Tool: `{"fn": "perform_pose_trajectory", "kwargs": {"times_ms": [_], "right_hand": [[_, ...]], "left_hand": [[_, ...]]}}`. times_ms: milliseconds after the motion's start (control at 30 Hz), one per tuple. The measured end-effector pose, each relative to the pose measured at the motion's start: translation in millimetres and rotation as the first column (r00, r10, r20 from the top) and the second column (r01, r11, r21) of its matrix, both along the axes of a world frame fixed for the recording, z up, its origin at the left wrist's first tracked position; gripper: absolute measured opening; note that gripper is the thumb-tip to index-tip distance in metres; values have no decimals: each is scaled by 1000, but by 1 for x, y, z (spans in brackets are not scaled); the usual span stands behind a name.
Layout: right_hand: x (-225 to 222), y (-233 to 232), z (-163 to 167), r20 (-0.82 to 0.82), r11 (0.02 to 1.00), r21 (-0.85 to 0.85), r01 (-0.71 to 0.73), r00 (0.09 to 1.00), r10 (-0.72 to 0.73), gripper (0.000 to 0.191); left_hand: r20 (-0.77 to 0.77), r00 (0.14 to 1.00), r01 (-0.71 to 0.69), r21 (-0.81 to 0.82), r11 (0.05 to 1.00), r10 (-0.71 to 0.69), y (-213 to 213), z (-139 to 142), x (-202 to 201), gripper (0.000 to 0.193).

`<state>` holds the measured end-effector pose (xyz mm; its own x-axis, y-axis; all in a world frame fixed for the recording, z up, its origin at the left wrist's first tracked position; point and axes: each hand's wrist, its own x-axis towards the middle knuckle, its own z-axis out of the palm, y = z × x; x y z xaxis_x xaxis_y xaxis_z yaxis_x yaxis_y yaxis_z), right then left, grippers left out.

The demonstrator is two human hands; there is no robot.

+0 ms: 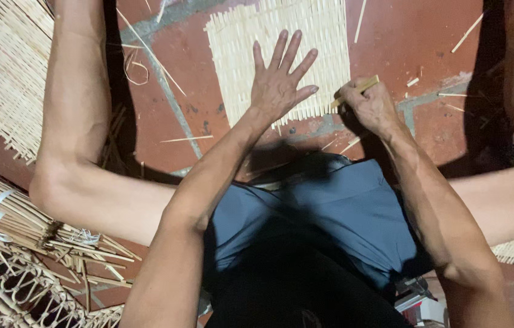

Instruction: The person weaves thin bamboo strips into a rectangular mat on a tiled floor. They use a small wooden tool to press the strips into place, then apply glue with a roller to a cardboard backing and attach the mat to it.

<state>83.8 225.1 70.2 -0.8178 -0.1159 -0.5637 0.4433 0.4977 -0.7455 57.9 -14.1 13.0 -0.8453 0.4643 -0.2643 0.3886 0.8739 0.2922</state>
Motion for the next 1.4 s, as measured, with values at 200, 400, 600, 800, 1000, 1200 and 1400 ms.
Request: {"fn": "perform_pose_trajectory", "kwargs": {"times_ms": [200,400,600,800,1000,1200,1400], "right_hand": [[2,6,-7,-191,999,14,-40,981,42,27],[-21,37,7,-220,990,5,140,966,-136,23],[-79,10,-3,-427,963,-225,147,874,-233,23],[-114,-27,-34,-383,924,-339,177,871,-308,30],[-113,-28,-47,-443,945,-305,119,860,-252,27],[-113,-26,-55,-452,941,-332,68,864,-222,23],[-124,-20,-60,-299,889,-434,146,908,-295,19]], "left_hand": [[-60,998,-8,27,1000,10,1,0,-3,79],[-53,998,16,-11,1000,-16,-7,17,3,85],[-75,997,-3,31,1000,6,21,17,9,84],[-114,993,-16,80,997,26,26,6,18,77],[-255,963,-26,235,972,87,21,-4,19,75],[-330,935,-31,285,958,128,21,-12,21,76],[-330,935,-41,275,961,134,21,-15,17,75]]}}
